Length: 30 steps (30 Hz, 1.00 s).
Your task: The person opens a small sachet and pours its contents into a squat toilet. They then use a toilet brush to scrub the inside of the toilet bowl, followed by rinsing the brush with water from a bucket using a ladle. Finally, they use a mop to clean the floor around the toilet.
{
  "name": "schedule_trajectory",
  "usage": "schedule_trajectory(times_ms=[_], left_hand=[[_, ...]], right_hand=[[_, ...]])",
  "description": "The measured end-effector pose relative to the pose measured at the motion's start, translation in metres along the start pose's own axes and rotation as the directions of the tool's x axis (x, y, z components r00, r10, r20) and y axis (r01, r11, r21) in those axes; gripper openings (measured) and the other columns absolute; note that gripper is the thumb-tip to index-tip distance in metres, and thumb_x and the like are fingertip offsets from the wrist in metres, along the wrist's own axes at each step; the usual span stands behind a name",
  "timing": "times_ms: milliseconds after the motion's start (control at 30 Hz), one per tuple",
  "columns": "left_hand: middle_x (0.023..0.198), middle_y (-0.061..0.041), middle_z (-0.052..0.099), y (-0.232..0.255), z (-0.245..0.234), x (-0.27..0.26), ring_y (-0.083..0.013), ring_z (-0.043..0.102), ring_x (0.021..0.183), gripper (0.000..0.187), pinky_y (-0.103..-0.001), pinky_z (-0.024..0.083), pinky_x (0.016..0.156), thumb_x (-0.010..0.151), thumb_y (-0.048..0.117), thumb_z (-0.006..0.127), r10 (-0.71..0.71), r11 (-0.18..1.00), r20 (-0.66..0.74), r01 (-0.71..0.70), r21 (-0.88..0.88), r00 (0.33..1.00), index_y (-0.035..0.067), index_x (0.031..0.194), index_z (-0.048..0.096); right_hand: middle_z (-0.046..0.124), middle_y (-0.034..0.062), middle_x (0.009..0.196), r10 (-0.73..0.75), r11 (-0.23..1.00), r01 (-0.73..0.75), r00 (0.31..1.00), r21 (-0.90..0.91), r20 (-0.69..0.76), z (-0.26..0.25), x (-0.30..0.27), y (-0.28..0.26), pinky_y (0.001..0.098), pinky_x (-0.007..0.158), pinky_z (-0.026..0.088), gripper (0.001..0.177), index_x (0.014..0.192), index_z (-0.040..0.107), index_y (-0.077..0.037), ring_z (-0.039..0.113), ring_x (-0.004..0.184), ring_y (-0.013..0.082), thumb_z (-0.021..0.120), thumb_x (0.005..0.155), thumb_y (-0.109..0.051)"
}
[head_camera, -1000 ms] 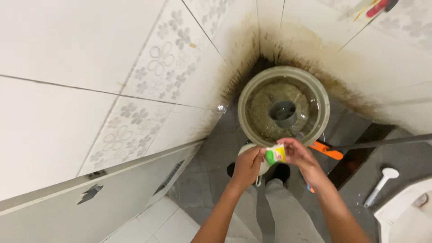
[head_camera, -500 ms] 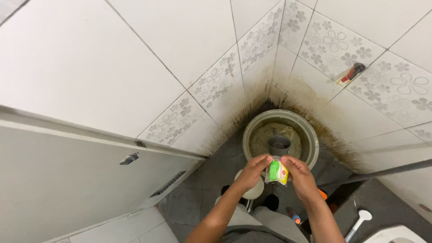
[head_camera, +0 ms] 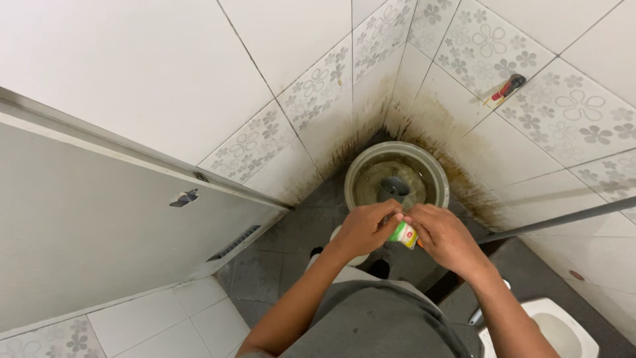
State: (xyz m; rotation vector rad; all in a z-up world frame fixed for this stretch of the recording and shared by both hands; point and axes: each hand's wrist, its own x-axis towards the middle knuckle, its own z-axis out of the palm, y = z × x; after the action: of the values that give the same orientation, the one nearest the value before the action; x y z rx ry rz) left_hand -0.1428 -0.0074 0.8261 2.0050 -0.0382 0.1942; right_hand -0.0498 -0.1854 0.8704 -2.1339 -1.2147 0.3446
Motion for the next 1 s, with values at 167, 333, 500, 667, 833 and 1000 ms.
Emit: schedule_trajectory(times_ms=[167, 333, 500, 667, 833, 1000], left_hand=[[0.077, -0.010, 0.057, -0.005, -0.003, 0.005, -0.0281, 0.059, 0.064, 0.016, -0.038, 0.044, 0.060, 0.101, 0.019, 0.059, 0.253, 0.966, -0.014, -0.252, 0.053, 0.967, 0.007, 0.090, 0.056], [0.071, -0.010, 0.051, -0.017, 0.008, 0.010, -0.0235, 0.051, 0.060, 0.021, -0.037, 0.041, 0.057, 0.098, 0.018, 0.059, 0.168, 0.980, 0.089, -0.157, -0.123, 0.982, 0.004, 0.085, 0.051], [0.070, -0.001, 0.043, -0.030, 0.031, 0.008, -0.0098, 0.039, 0.064, 0.025, -0.033, 0.037, 0.056, 0.105, 0.016, 0.054, 0.032, 0.903, 0.096, 0.012, -0.430, 0.995, 0.004, 0.084, 0.047], [0.067, 0.007, 0.044, -0.029, 0.039, 0.015, -0.0040, 0.036, 0.058, 0.027, -0.028, 0.030, 0.051, 0.109, 0.019, 0.045, -0.210, 0.641, 0.317, 0.375, -0.669, 0.925, 0.008, 0.087, 0.057], [0.063, 0.007, 0.043, -0.028, 0.034, 0.019, -0.0033, 0.032, 0.050, 0.028, -0.026, 0.026, 0.045, 0.108, 0.024, 0.043, -0.219, 0.509, 0.480, 0.520, -0.686, 0.849, 0.011, 0.090, 0.059], [0.077, 0.007, 0.043, -0.034, 0.036, 0.018, -0.0034, 0.038, 0.065, 0.038, -0.025, 0.033, 0.058, 0.116, 0.039, 0.047, -0.105, 0.677, 0.176, 0.199, -0.709, 0.979, 0.009, 0.095, 0.056]], right_hand=[[0.061, 0.0067, 0.084, -0.119, 0.986, 0.121, 0.993, -0.118, 0.026, -0.008, -0.003, -0.003, 0.0407, 0.075, 0.046, 0.005, 0.089, 0.062, -0.005, 0.058, 0.078, 0.0259, 0.066, 0.088, -0.007], [0.058, 0.0032, 0.085, -0.247, 0.939, 0.235, 0.969, -0.250, -0.016, -0.009, -0.006, -0.002, 0.0389, 0.081, 0.043, 0.018, 0.090, 0.063, -0.007, 0.058, 0.081, 0.0209, 0.070, 0.076, 0.001], [0.058, 0.0013, 0.087, -0.335, 0.853, 0.280, 0.941, -0.440, -0.052, -0.009, -0.008, 0.001, 0.0410, 0.086, 0.041, 0.024, 0.093, 0.066, -0.008, 0.056, 0.081, 0.0189, 0.073, 0.071, -0.001], [0.055, -0.0009, 0.081, -0.461, 0.710, 0.354, 0.887, -0.608, -0.022, -0.013, -0.011, 0.008, 0.0400, 0.086, 0.041, 0.026, 0.095, 0.069, -0.010, 0.055, 0.078, 0.0170, 0.076, 0.070, -0.005], [0.058, -0.0005, 0.082, -0.539, 0.737, 0.405, 0.835, -0.541, -0.110, -0.015, -0.015, 0.015, 0.0400, 0.084, 0.040, 0.024, 0.097, 0.071, -0.009, 0.055, 0.076, 0.0166, 0.076, 0.074, -0.009], [0.059, 0.0045, 0.080, -0.174, 0.972, 0.118, 0.942, -0.204, -0.286, -0.005, -0.016, 0.019, 0.0372, 0.084, 0.043, 0.005, 0.098, 0.067, -0.007, 0.057, 0.075, 0.0190, 0.064, 0.095, -0.004]])
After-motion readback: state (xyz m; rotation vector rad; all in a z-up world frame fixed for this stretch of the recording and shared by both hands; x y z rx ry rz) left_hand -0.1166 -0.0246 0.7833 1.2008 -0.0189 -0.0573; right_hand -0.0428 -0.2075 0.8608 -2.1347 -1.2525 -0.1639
